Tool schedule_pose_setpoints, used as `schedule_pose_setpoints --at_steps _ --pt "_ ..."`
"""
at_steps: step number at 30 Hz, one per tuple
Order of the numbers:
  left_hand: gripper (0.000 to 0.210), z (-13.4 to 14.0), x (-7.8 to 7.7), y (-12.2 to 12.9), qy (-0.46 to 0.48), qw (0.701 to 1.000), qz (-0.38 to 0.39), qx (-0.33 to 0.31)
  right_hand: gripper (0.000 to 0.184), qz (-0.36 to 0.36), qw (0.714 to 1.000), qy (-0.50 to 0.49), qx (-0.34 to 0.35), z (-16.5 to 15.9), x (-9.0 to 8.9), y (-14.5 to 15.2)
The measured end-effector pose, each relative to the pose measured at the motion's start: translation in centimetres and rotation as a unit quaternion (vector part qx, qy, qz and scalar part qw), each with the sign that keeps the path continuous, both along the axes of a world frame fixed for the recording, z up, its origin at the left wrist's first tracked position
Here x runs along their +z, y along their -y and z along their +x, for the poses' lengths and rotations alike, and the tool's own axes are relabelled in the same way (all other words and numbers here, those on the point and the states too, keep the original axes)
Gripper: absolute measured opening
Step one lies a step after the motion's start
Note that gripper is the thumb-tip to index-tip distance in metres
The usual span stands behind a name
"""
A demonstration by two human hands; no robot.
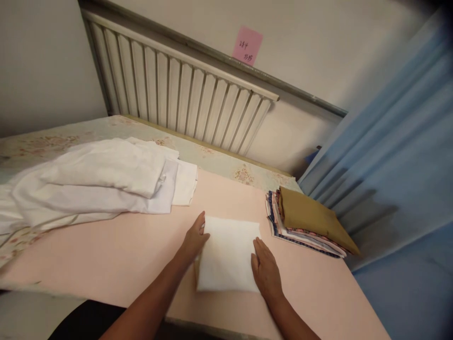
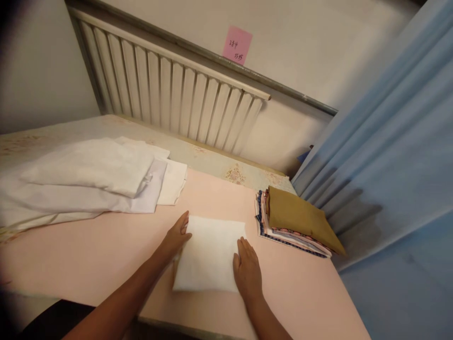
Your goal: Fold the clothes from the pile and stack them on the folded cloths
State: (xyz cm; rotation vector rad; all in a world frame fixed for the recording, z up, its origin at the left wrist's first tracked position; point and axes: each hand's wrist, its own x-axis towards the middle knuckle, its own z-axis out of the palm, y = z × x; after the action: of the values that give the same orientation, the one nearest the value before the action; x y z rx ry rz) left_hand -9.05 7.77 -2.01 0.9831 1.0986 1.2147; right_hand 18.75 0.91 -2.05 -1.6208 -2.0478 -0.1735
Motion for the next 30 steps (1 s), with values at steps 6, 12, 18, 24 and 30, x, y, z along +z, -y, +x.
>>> schedule_pose_setpoints --at_steps 6,12,18,24,30 --pt "0.094 0.0 -0.3 0.0 -0.002 1.000 -0.007 0.009 0.045 0.003 1.000 -0.006 0.001 -0.1 0.1 0.0" --pt "0.094 -0.1 -0.2 0.0 -0.009 1.000 -0.005 0.004 0.045 -0.001 1.000 -0.011 -0.001 -0.2 0.3 0.1" --pt "0.092 -0.5 -0.2 -0.2 -0.031 0.999 -0.015 -0.002 0.045 -0.009 1.000 -0.012 -0.006 -0.3 0.4 0.1" --pt "0.089 -0.6 1.7 0.7 -0.034 0.999 -0.020 -0.017 0.045 -0.010 1.000 -0.006 -0.006 -0.3 0.3 0.1" --pt "0.082 -0.8 3.9 2.5 -0.084 0.996 -0.020 -0.031 0.044 -0.008 1.000 -0.010 -0.008 -0.3 0.3 0.1"
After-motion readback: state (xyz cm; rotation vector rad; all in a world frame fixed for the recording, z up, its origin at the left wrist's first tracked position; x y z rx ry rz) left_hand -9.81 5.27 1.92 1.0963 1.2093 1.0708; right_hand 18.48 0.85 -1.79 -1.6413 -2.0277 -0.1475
